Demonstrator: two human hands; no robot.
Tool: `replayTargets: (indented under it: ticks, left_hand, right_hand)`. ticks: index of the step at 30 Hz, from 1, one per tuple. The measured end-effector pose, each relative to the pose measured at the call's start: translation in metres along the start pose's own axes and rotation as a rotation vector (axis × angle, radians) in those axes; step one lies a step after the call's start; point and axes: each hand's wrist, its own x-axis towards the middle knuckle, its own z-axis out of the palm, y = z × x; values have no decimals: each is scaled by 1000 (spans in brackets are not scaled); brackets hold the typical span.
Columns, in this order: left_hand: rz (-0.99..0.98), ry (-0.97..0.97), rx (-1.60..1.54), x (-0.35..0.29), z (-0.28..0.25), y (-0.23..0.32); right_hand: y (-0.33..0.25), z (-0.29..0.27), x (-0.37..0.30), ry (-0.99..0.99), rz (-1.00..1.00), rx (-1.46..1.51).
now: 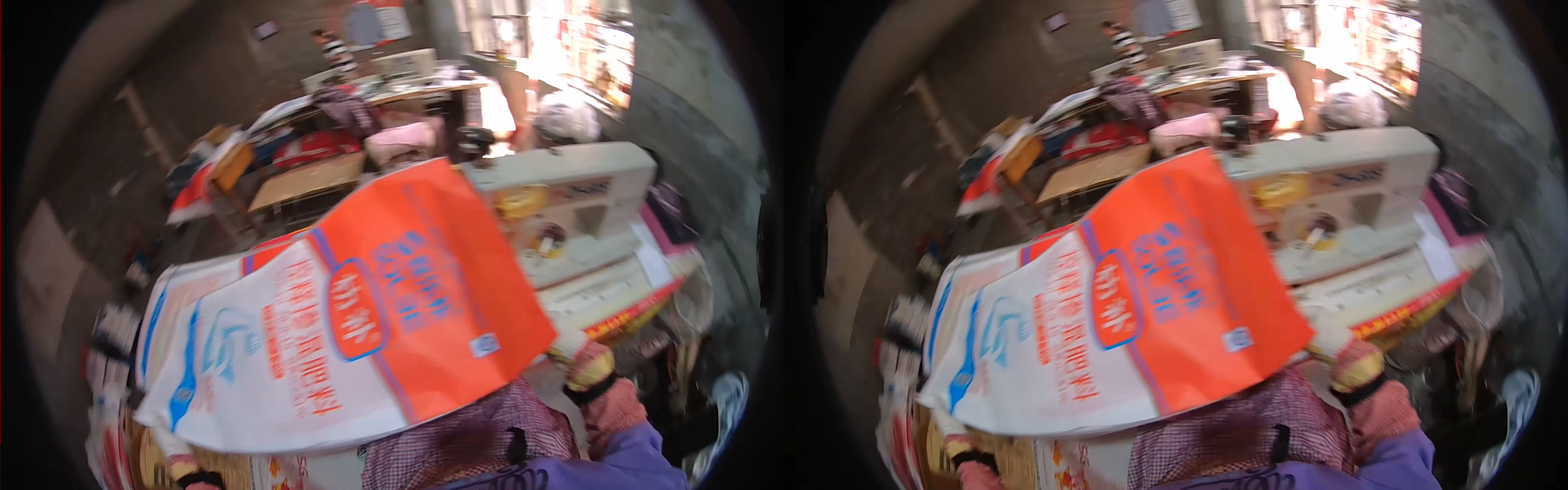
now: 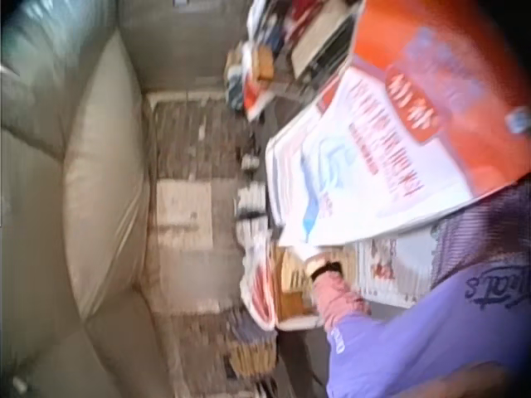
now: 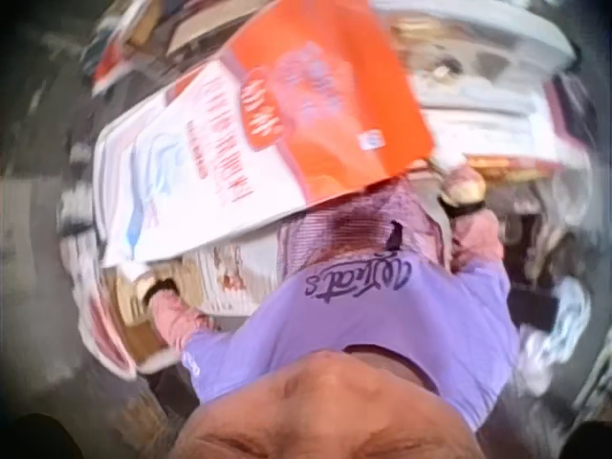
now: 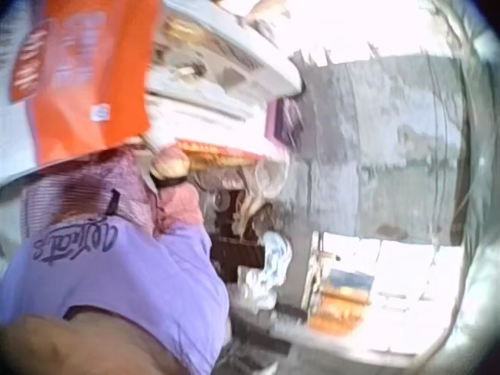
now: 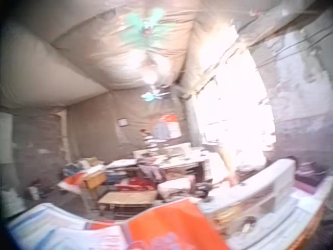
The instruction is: Sewing the edges of large plastic bags using an industrial sewing machine in a manufacturing environment.
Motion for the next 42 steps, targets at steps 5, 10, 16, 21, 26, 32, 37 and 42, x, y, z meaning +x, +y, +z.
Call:
replayTargets:
  ticks: [5, 10, 16, 21, 26, 32, 37, 42]
  left_hand:
    - [413, -573, 151, -82, 165, 83]
    - [898, -1262, 552, -286, 268, 29]
    - [1151, -1537, 893, -367, 309, -45]
    - [1115, -1528, 772, -380, 303, -74]
    - [1140, -1542, 758, -399, 317, -86]
    - [1000, -1517, 715, -404, 332, -94]
    - [889, -1431, 620, -413, 349, -108]
    - [1075, -1452, 564, -423, 364, -116]
  right_hand:
    - [-61, 46, 30, -88, 82, 679]
    - [-117, 85, 58, -216, -25, 253]
    - [-78, 4, 41, -331, -48, -320]
    - [-30, -106, 65, 305, 314, -598]
    - [-6, -145, 135, -208, 665, -808]
    - [19, -128, 142, -229, 275, -1001]
    - [3, -117, 96, 296, -52, -850]
    - [-1, -29, 32, 571, 174, 462]
